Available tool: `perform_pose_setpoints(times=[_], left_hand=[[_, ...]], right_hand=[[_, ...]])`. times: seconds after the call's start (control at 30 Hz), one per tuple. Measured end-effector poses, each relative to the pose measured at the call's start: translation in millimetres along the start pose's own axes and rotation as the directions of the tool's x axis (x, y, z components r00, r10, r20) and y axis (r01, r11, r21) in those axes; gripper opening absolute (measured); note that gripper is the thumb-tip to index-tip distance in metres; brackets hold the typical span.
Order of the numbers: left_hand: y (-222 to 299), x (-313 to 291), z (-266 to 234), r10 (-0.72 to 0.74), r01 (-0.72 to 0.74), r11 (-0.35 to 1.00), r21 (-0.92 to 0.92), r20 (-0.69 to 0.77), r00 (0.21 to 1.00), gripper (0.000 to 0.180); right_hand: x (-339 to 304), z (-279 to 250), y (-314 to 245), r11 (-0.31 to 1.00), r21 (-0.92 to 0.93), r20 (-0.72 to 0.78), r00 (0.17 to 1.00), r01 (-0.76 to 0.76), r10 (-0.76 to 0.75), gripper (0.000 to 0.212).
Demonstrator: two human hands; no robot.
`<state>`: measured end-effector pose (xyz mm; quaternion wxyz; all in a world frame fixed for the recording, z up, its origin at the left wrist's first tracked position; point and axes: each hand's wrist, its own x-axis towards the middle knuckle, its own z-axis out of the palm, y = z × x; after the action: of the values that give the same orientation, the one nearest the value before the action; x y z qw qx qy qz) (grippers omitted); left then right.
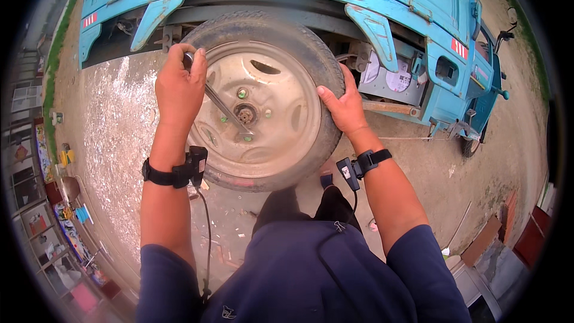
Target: The person removes a wheel from a blue tricycle using a wrench, picks up metal tools and washers from the ground, and then uses a long metal rod to adjust the axle assembly.
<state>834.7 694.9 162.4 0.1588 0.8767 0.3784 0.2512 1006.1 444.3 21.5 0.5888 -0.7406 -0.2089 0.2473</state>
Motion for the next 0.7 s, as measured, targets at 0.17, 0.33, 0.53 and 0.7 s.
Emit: perform_pose_setpoints(times=[0.17, 0.33, 0.53, 0.7], left_hand=[[-56, -34, -40, -0.236, 0.238, 0.965, 0.110, -0.039, 0.971, 0.026], [-120, -89, -63, -0.472, 0.466, 0.879, 0.100, 0.042, 0.881, 0.028], [-133, -142, -68, -0.570, 0.572, 0.819, -0.040, 0.053, 0.820, 0.029], [-130, -200, -58, -0.746, 0.753, 0.632, -0.183, 0.120, 0.655, 0.030]], right_hand=[[2, 3, 14, 0.998, -0.055, -0.011, 1.000, 0.025, -0.025, 0.086], [10, 3, 15, 0.996, -0.061, 0.010, 0.998, 0.067, -0.066, 0.085], [6, 2, 8, 0.988, -0.118, 0.033, 0.994, 0.104, -0.101, 0.083], [21, 1, 9, 0.991, -0.056, 0.070, 0.991, 0.118, -0.114, 0.083]])
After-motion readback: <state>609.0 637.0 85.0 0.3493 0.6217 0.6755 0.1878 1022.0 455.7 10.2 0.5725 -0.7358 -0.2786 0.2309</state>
